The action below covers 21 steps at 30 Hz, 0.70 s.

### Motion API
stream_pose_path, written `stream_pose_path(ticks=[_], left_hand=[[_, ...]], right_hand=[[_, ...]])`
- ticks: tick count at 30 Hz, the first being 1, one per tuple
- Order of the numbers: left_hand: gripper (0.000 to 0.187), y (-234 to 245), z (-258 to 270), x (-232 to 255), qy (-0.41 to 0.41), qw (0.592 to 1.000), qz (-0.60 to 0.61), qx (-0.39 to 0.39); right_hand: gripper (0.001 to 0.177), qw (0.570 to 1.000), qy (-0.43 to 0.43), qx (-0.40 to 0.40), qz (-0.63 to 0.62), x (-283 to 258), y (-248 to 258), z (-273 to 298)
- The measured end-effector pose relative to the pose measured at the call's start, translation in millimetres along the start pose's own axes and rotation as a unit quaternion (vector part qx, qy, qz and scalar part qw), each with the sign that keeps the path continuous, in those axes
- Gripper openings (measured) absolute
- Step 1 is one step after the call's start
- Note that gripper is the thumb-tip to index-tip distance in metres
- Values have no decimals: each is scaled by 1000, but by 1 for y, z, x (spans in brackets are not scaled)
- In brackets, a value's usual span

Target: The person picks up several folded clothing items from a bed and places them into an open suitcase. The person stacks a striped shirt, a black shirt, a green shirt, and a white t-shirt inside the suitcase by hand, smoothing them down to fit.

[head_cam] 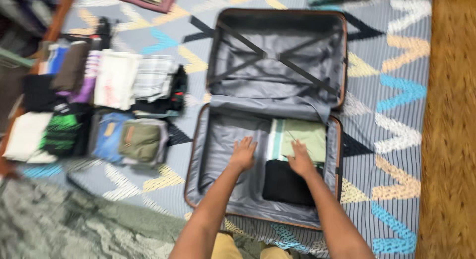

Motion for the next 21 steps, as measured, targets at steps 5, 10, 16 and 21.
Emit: stream_pose_path(ticks=[5, 10, 16, 21], left_hand=[[57, 60, 121, -87, 106, 992, 29, 66], [54, 96, 222, -145, 193, 960, 139, 145], [49, 120, 325, -201, 191, 926, 221, 237], [46, 135, 390, -269, 191, 905, 256, 281]], right_hand=[[79, 982, 94, -115, -117, -134, -11, 32], [68, 966, 164, -158, -124, -255, -11, 39], [63, 969, 100, -208, -92, -355, -45, 41], [54, 969, 152, -177, -85, -456, -72, 35]])
Point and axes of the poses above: each hand's wrist, its own z-axis away from the middle knuckle, its own y-axis out of the back of the hand, x = y × z, the point moved 8 cm from there along -z, towards the middle knuckle, and after that the axes turned 2 degrees about x, right-handed, at the moved point
